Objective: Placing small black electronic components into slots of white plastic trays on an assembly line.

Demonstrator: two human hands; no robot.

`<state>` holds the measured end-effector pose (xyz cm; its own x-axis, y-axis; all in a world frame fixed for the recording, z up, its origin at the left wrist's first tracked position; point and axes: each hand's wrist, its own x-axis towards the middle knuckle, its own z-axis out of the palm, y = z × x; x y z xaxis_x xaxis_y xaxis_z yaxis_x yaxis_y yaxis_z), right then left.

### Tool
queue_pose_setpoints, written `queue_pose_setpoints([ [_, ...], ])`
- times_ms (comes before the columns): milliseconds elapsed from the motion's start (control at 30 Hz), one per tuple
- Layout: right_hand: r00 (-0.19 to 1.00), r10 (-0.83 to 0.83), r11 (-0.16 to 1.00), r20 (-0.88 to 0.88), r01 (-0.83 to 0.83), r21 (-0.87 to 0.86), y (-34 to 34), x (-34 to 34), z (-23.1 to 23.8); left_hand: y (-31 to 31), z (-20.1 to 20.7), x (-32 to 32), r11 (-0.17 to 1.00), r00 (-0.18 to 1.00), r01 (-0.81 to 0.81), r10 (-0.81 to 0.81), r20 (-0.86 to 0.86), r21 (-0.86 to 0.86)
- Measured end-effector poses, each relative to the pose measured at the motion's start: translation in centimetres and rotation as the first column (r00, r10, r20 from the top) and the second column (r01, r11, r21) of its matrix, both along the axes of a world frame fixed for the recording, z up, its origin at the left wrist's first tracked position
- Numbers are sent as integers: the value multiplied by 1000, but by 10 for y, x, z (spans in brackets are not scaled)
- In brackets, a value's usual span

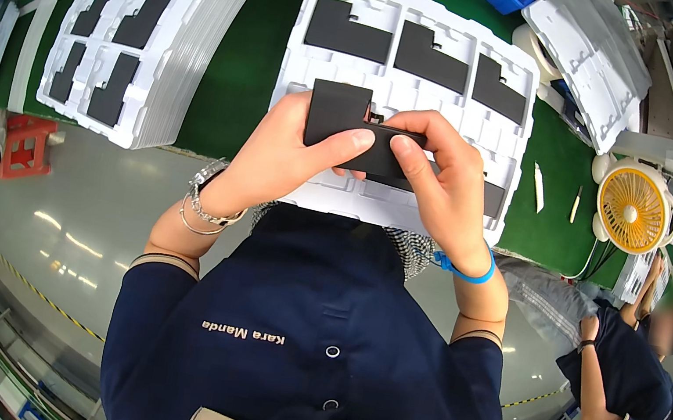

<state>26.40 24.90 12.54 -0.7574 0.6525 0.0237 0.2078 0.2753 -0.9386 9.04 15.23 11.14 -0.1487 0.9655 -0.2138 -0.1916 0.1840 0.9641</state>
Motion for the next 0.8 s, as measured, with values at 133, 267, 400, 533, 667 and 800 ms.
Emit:
queue_pose_setpoints([
  [133,1000,16,997,-23,-15,71,2,-6,-7,1,-12,-7,992,985,-28,49,-168,127],
  [267,996,55,988,-63,-45,148,5,-13,-4,-1,-4,-8,994,945,41,-7,-326,97],
  [400,997,74,975,-5,-72,212,5,-15,-2,-1,-2,-7,994,933,23,15,-358,102],
  [533,996,85,976,8,-85,198,6,-16,-1,1,-1,-6,991,900,27,32,-434,128],
  [667,995,101,969,1,-98,226,7,-16,0,1,1,-6,990,878,37,32,-477,135],
  [800,996,90,979,-2,-88,182,7,-16,-1,2,1,-6,992,883,42,20,-469,122],
])
